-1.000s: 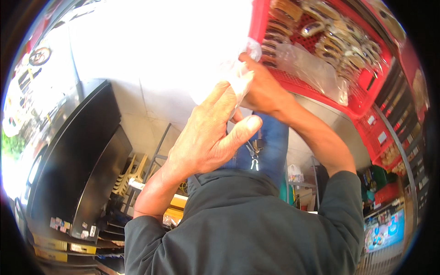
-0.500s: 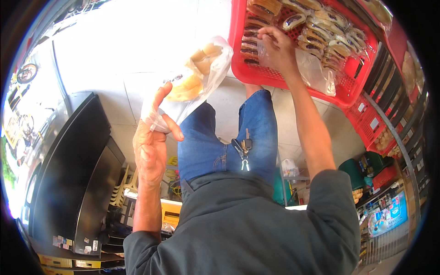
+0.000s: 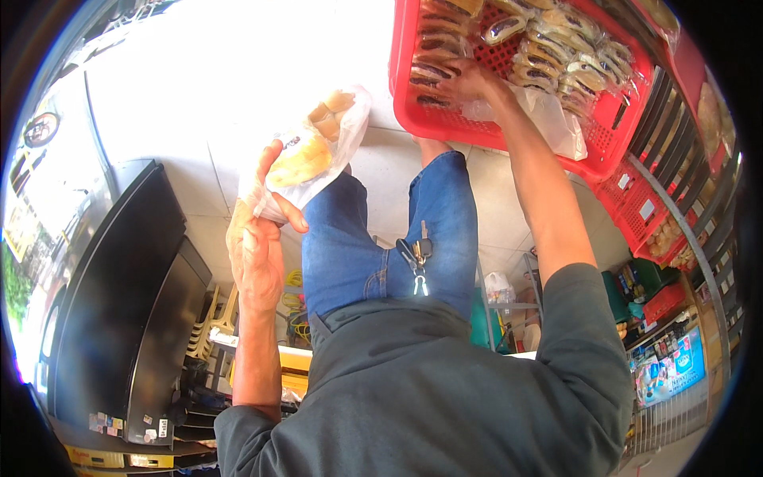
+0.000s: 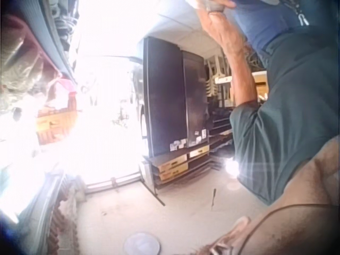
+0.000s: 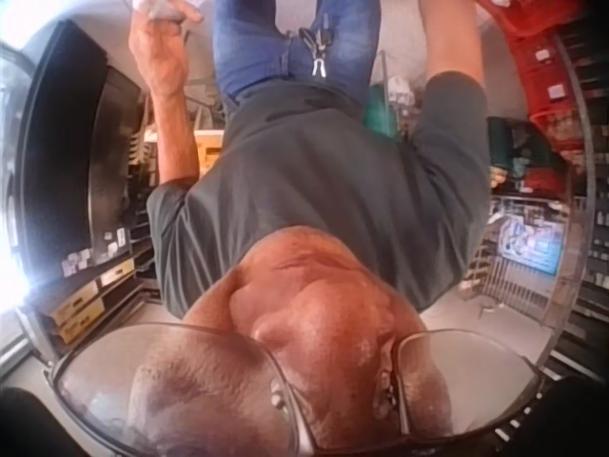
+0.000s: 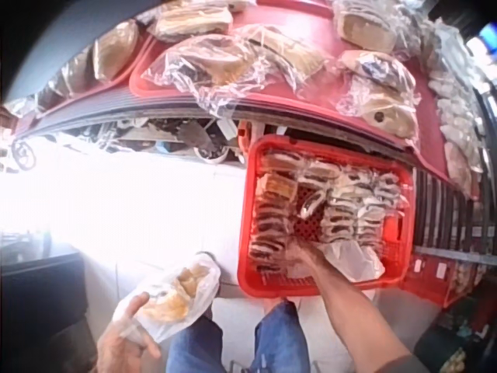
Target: The person serves packaged bread rolls to customers at a bakery counter. They pick rolls from trays, place them into plastic bags, hand them to customers, and handle cash and coins for payment.
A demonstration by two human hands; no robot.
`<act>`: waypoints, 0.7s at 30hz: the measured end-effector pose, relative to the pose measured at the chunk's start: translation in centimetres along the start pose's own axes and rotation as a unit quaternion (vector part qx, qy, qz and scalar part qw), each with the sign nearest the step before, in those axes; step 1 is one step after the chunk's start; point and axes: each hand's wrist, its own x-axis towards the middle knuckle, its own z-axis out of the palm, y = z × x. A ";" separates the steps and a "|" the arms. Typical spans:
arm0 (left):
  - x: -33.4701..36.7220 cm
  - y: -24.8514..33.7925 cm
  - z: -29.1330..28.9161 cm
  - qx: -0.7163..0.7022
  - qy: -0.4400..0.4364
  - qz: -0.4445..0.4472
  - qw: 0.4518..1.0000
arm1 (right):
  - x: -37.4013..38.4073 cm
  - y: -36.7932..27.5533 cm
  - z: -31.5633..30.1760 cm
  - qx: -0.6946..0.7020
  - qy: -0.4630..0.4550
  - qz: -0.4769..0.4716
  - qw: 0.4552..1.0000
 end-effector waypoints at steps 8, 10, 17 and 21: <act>-0.8 0.0 -0.6 0.000 0.012 0.004 1.000 | 1.5 3.9 1.6 -0.050 0.201 0.008 0.978; -1.1 0.0 -0.6 -0.005 0.016 -0.004 1.000 | 1.0 3.9 0.8 -0.009 0.185 -0.035 0.982; -1.9 0.5 -0.4 -0.019 -0.002 -0.004 1.000 | -1.1 1.1 -1.3 0.180 0.010 0.040 0.983; -2.6 2.2 -0.9 -0.038 -0.023 -0.008 0.999 | -6.9 -3.1 -2.1 0.406 0.023 0.063 0.911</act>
